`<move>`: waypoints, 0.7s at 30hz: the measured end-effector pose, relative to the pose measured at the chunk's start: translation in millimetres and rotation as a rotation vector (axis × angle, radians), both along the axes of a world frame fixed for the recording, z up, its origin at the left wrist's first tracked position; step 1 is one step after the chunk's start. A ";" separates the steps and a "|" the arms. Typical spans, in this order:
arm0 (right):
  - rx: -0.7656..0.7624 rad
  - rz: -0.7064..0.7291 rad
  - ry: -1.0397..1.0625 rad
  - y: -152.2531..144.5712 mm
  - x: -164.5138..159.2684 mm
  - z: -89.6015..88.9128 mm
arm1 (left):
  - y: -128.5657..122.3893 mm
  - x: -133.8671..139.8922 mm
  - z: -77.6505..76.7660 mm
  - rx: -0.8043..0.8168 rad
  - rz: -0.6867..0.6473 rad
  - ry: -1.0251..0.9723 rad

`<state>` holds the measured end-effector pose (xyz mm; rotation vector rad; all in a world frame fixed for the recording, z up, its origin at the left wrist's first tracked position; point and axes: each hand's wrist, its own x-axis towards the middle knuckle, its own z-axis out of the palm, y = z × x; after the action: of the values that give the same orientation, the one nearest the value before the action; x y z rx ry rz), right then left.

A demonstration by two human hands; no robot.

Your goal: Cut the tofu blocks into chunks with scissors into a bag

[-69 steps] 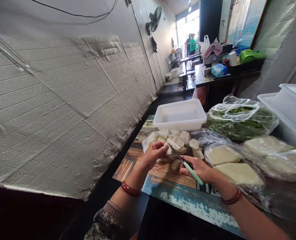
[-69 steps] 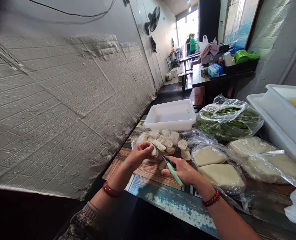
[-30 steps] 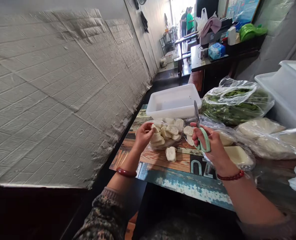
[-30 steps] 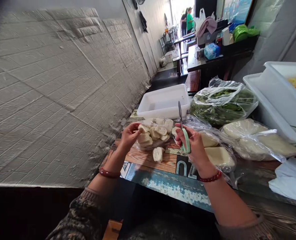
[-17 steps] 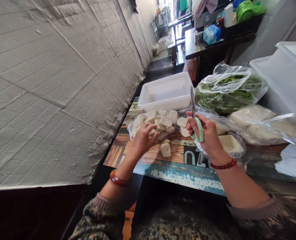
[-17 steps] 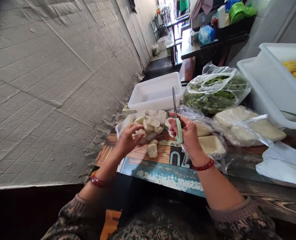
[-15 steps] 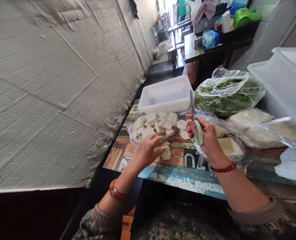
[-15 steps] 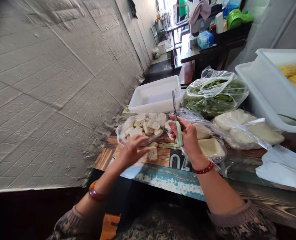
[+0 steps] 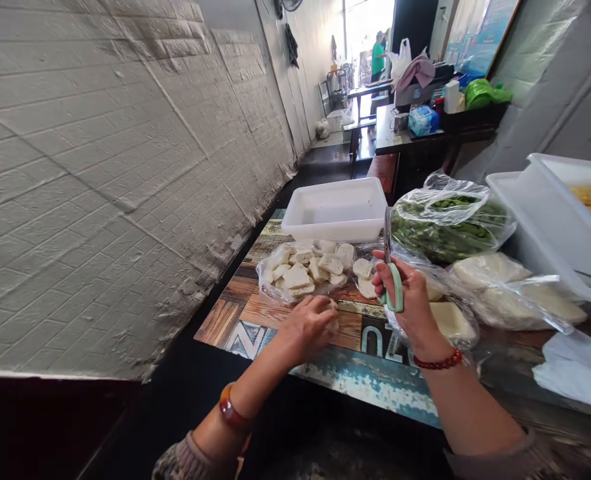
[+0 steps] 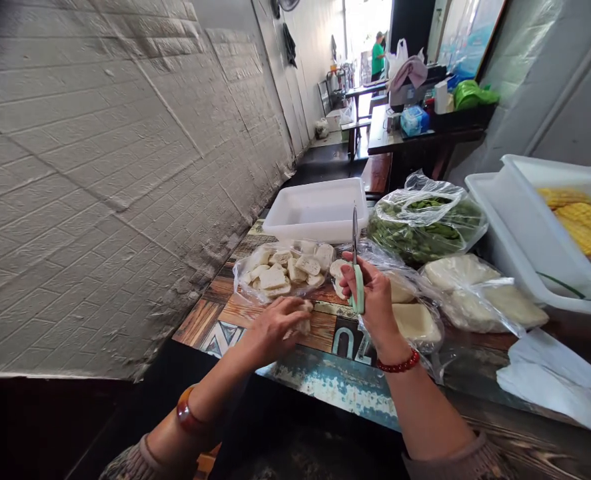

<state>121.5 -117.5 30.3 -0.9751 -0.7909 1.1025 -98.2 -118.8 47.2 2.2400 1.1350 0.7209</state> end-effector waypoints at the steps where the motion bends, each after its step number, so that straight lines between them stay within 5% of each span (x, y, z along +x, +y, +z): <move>1: 0.009 -0.006 0.004 -0.1 1.1 0.5 | 3.1 -3.4 5.2 0.050 -0.049 0.043; 6: 0.049 -0.096 0.047 2.1 7.2 3.4 | 52.1 -27.9 17.9 0.384 0.103 0.166; 10: 0.052 -0.183 0.059 6.0 12.0 3.5 | 85.2 -25.8 8.9 0.397 0.125 0.353; 13: 0.064 -0.194 0.074 7.1 14.2 3.0 | 84.3 2.6 2.4 0.433 0.094 0.355; 16: 0.074 -0.197 0.078 6.7 14.1 2.3 | 79.3 43.7 -1.9 0.368 -0.114 0.368; 21: 0.066 -0.176 0.104 8.3 13.9 -0.2 | 94.9 92.5 -12.3 0.380 -0.255 0.521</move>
<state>135.4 -109.2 30.0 -0.9070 -0.6403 0.9607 -5.7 -23.9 35.0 2.9431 0.9569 0.2628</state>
